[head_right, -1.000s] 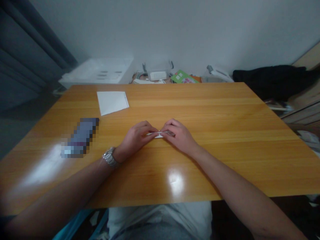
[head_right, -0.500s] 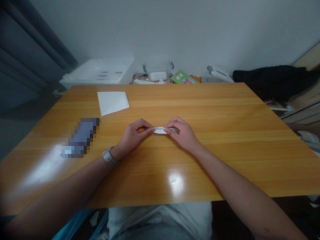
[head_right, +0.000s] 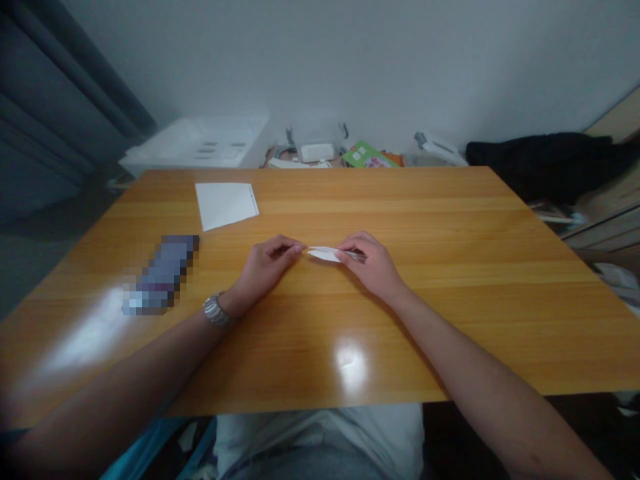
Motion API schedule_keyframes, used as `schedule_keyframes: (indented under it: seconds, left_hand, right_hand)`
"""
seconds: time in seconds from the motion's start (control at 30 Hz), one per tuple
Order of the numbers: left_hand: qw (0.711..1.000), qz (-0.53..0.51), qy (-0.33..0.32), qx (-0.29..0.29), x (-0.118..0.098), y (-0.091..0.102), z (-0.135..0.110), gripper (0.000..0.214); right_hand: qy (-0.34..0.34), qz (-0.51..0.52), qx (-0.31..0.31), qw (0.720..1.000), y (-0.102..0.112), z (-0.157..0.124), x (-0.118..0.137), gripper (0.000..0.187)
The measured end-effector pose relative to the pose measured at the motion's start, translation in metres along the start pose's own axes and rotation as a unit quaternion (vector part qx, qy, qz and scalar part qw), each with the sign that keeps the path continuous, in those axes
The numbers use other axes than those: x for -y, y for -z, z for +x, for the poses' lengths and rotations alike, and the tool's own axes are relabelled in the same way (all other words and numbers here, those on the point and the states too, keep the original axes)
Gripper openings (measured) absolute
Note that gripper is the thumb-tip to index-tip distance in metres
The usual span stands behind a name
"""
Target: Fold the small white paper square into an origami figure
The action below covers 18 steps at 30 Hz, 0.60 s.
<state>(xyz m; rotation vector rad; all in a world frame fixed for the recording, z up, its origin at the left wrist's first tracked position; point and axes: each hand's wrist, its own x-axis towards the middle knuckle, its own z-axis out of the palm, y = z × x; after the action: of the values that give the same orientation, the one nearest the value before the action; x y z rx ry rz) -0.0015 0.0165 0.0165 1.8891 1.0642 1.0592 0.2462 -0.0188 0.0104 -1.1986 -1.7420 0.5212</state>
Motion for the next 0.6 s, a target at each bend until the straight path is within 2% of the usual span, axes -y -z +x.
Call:
schedule_keyframes:
  seconds: [0.1, 0.3, 0.6]
  left_hand:
    - [1.000, 0.010, -0.003, -0.008, -0.0001, 0.0004, -0.0001, 0.025]
    - [0.999, 0.002, -0.025, 0.023, -0.0050, -0.0044, -0.0032, 0.022]
    - [0.999, 0.041, -0.027, 0.012, -0.0019, -0.0027, -0.0019, 0.017]
  right_hand:
    - [0.000, 0.001, 0.004, 1.000, 0.0002, -0.0001, -0.0005, 0.019]
    - [0.007, 0.001, 0.031, 0.999, -0.0026, -0.0015, 0.0038, 0.017]
    - [0.015, -0.012, 0.042, 0.999, -0.0022, -0.0013, 0.0063, 0.016]
